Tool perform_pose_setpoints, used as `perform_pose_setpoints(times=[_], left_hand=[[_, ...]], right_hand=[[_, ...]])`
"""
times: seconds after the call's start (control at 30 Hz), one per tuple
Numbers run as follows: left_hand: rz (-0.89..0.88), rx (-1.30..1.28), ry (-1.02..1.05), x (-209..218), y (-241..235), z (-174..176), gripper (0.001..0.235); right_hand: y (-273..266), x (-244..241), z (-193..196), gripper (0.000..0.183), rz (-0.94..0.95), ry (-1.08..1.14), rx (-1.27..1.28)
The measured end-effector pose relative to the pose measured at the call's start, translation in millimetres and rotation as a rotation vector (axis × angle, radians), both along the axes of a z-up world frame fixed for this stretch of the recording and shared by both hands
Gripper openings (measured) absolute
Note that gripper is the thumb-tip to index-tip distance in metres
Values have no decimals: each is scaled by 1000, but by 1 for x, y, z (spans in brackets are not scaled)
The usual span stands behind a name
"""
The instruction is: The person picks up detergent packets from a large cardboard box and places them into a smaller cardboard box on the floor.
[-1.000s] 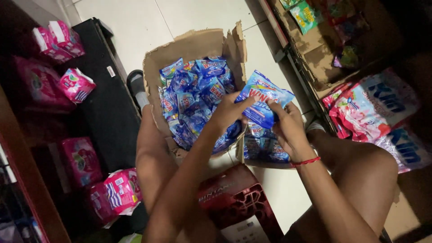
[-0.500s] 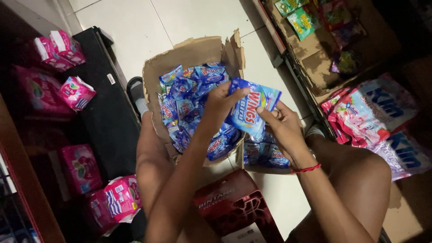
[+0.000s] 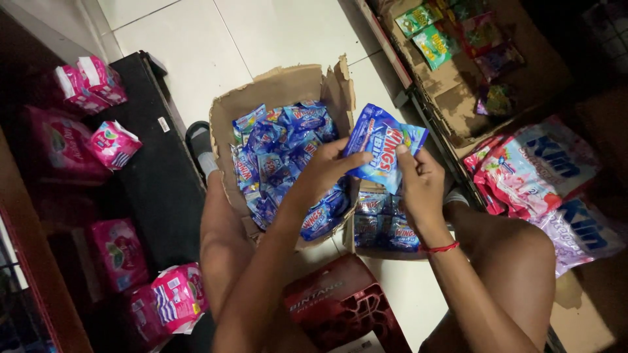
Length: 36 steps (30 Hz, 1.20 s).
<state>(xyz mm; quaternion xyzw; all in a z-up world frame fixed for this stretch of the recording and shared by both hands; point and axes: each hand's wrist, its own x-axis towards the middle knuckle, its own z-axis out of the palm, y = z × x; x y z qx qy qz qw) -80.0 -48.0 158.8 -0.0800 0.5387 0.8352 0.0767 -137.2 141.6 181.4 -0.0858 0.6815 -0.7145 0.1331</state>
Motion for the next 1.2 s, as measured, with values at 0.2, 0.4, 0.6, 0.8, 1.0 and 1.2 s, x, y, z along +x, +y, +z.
perform_pose_setpoints(times=[0.2,0.4,0.6,0.8,1.0,1.2], left_hand=[[132,-185,51,-6,-4,-3,61],[662,-392,230,-10,-30,-4,86],[900,-309,164,-5,-34,7,77],[163,-188,194,-4,-3,-28,43],[236,-211,-44,-7,27,10,28],[102,-187,37,-11,50,-26,27]], right_hand=[[-7,0,0,25,11,-68,-60],[-2,-4,-10,24,-72,-94,-83],[-3,-3,-8,24,-81,-129,-128],[1,-3,-18,23,-40,-172,-64],[15,2,-11,29,122,-264,175],[51,-4,-25,41,37,-358,13]])
